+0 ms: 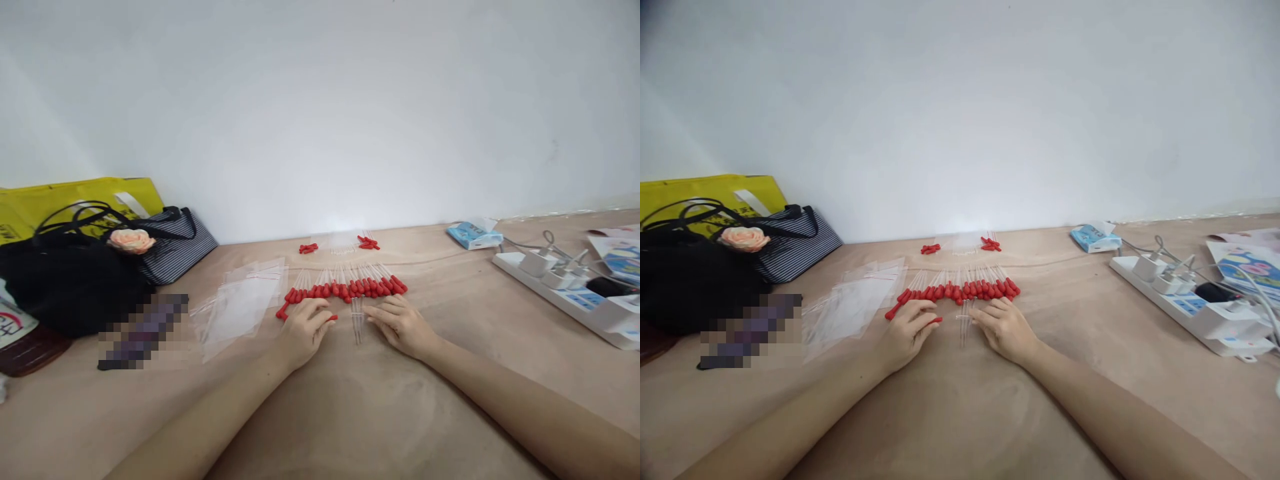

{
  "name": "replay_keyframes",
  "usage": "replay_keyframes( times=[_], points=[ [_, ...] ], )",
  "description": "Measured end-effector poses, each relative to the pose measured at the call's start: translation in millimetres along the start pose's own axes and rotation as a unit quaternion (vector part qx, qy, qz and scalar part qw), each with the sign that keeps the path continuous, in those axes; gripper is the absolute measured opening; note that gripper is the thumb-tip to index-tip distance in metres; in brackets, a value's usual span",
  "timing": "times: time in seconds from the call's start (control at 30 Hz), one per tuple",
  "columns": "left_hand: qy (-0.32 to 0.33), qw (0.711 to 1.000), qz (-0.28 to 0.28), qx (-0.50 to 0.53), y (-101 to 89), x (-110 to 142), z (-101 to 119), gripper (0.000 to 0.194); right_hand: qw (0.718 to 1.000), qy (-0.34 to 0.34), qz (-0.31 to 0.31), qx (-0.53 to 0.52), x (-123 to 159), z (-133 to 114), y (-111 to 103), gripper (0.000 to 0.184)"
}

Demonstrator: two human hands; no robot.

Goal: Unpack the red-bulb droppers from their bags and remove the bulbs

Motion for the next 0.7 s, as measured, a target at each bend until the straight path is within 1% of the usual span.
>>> replay_keyframes(
  times=[0.07, 0.13, 0.23, 0.3, 0.4, 0.5, 0.6, 0.7],
  points=[
    [-0.06, 0.998, 0.014, 0.002, -10.7, -1, -14, 0.019, 0.999, 0.034, -0.012, -0.004, 2, 5, 4, 0.027],
    [-0.144, 0.99, 0.004, -0.003, -20.1, -1, -35, 0.02, 0.997, 0.068, -0.022, -0.015, 3, 10, 8, 0.032],
    [-0.282, 0.958, -0.056, -0.008, -25.7, 6, -72, 0.027, 0.993, 0.11, -0.02, -0.026, 5, 15, 9, 0.036],
    [-0.345, 0.934, -0.095, -0.009, -25.2, 12, -89, 0.029, 0.99, 0.134, -0.01, -0.03, 6, 18, 8, 0.033],
    [-0.38, 0.913, -0.148, -0.015, -18.8, 20, -99, 0.026, 0.985, 0.168, -0.006, -0.024, 10, 23, 10, 0.022],
    [-0.385, 0.906, -0.175, -0.011, -12.7, 23, -98, 0.029, 0.984, 0.177, 0.001, -0.011, 11, 26, 12, 0.017],
    [-0.377, 0.91, -0.173, -0.003, -12.2, 20, -94, 0.032, 0.987, 0.16, 0.011, -0.017, 9, 23, 15, 0.02],
    [-0.376, 0.915, -0.144, -0.005, -18.5, 16, -96, 0.032, 0.987, 0.155, -0.007, -0.037, 4, 19, 19, 0.02]
  ],
)
Point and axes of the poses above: each hand's wrist, its own x-axis away from the middle knuckle, its own y-axis out of the palm, z = x × y, the point moved 8 cm from there along -x, towards the middle knuckle, and after that the axes turned 1 degree about -x, right-handed, at the moved point
